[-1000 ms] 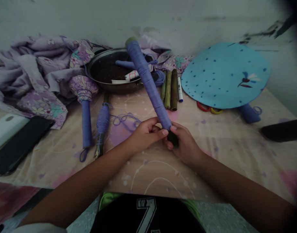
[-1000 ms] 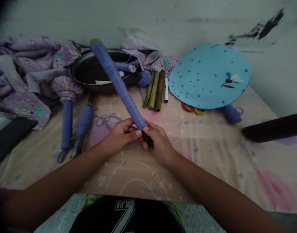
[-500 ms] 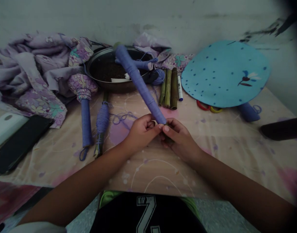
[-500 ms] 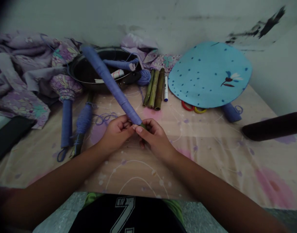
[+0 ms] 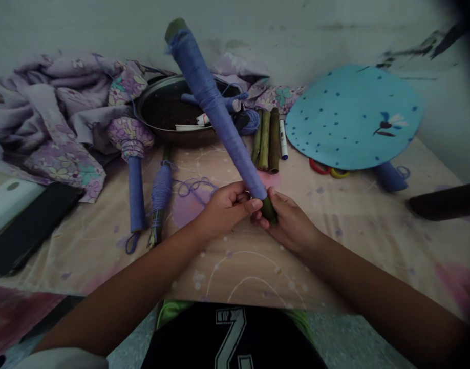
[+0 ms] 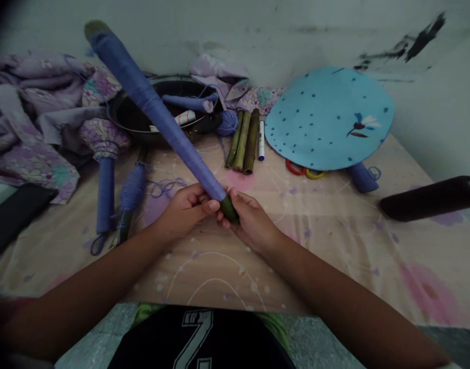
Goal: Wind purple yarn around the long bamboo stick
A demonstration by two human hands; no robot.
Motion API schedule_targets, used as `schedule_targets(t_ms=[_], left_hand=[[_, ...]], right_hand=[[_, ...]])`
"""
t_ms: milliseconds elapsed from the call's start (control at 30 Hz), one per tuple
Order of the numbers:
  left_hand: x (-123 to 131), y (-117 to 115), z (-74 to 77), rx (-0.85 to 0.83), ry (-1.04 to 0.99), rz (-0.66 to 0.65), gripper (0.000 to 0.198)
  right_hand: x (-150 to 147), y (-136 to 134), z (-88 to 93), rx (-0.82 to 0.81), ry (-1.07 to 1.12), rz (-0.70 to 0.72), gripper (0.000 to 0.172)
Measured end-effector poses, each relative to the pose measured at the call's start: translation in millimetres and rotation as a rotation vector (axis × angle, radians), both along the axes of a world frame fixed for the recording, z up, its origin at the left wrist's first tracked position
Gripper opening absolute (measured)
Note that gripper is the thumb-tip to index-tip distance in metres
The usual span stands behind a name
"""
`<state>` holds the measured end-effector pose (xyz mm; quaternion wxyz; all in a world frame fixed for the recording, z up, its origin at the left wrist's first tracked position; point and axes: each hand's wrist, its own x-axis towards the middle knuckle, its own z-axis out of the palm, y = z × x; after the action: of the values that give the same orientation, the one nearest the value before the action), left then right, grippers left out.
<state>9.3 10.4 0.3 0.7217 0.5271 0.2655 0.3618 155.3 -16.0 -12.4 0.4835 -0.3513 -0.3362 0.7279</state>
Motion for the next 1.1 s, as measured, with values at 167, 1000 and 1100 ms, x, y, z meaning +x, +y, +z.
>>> schedule_targets(t_ms=[167,1000,1100], left_hand=[[1.3,2.1,-0.9,0.033,0.049,0.078,0.031],[0.4,2.9,1.8,-0.098,-0.077,0.054,0.029],[0.9,3.2,0.8,-0.063,-0.063,0.049,0.029]], right_hand=[[0.8,-1.3,1.8,-0.001,0.010,0.002,0.034],[6.0,1.6,1.1,-0.032,0.045,0.140,0.031],[4.5,1.5,2.8,-0.028,0.044,0.045,0.027]])
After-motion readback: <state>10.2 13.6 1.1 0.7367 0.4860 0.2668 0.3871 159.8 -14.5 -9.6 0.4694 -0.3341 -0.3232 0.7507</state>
